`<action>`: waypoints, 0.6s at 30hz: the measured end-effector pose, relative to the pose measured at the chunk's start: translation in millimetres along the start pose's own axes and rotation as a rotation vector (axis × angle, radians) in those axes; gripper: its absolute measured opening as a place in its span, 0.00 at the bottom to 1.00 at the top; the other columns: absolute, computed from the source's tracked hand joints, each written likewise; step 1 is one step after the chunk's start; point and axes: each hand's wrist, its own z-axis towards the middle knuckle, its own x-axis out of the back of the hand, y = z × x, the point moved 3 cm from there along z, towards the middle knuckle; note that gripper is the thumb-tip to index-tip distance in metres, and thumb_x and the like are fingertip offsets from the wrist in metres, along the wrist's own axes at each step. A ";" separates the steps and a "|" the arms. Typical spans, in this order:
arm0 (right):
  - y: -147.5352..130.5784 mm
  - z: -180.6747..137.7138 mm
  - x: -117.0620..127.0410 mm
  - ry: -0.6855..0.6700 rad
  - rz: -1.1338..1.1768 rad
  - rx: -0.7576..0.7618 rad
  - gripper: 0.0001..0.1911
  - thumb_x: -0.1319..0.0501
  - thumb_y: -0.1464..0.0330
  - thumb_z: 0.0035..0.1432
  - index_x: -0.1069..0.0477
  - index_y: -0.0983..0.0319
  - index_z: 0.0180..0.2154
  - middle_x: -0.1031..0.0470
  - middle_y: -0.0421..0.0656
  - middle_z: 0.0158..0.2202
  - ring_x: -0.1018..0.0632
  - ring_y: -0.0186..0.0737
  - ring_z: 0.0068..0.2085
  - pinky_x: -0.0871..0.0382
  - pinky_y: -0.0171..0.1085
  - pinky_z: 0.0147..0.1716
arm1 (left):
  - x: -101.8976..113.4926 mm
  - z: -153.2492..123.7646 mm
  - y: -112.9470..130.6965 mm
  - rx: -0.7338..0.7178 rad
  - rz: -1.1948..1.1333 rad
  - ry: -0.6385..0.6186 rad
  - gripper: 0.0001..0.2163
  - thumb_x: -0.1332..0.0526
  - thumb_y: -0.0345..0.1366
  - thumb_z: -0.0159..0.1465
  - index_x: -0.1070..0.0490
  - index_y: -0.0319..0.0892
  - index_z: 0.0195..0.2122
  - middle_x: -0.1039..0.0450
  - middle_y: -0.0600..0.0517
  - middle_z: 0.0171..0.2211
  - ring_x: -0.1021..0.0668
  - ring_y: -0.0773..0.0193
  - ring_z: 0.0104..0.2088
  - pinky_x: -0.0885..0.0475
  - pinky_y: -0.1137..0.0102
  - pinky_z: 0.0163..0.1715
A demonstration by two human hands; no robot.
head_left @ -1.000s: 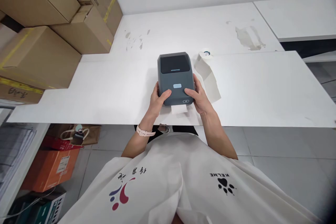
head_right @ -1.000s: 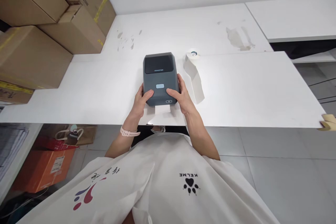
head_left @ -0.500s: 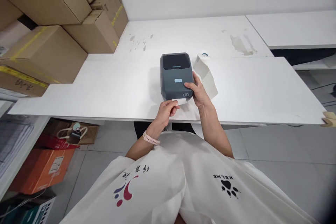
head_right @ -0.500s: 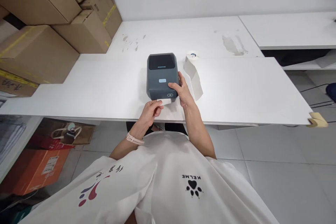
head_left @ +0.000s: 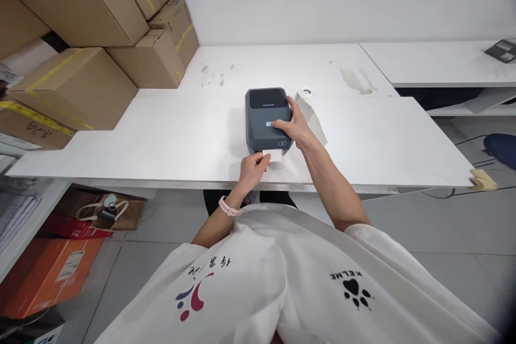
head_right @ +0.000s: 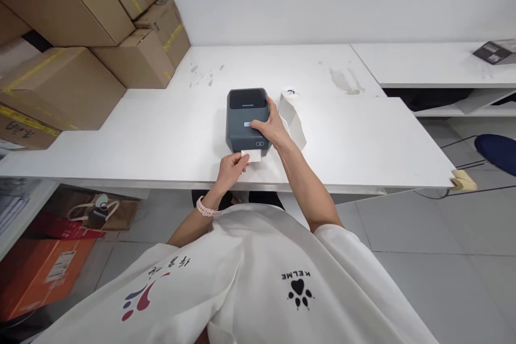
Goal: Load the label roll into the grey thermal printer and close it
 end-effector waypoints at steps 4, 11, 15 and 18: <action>-1.6 -17.3 3.5 0.014 0.070 0.003 0.56 0.27 0.53 0.49 0.49 0.52 0.74 0.39 0.47 0.73 0.34 0.53 0.71 0.37 0.55 0.71 | 18.3 -7.8 3.1 -0.062 -0.013 0.287 0.21 0.46 0.51 0.71 0.31 0.45 0.24 0.27 0.53 0.24 0.23 0.62 0.31 0.32 0.68 0.33; -4.0 -53.6 18.1 0.089 0.196 0.065 0.39 0.47 0.39 0.66 0.39 0.50 0.70 0.42 0.41 0.75 0.42 0.49 0.76 0.47 0.53 0.75 | 38.6 16.9 13.2 -0.119 -0.108 0.348 0.27 0.52 0.56 0.74 0.37 0.52 0.68 0.38 0.47 0.72 0.38 0.54 0.73 0.37 0.59 0.69; -35.4 -33.3 26.9 0.090 0.203 0.181 0.36 0.53 0.40 0.69 0.38 0.47 0.70 0.39 0.37 0.74 0.40 0.48 0.75 0.50 0.55 0.76 | 49.2 67.9 24.8 -0.154 -0.224 0.387 0.24 0.48 0.52 0.73 0.33 0.50 0.66 0.35 0.47 0.70 0.34 0.53 0.72 0.37 0.58 0.70; -59.0 1.3 32.1 0.109 0.129 0.210 0.37 0.50 0.39 0.68 0.42 0.45 0.71 0.41 0.36 0.75 0.39 0.47 0.75 0.49 0.54 0.75 | 50.3 110.3 25.6 -0.043 -0.214 0.266 0.30 0.37 0.39 0.65 0.38 0.47 0.69 0.40 0.43 0.73 0.38 0.49 0.74 0.37 0.56 0.70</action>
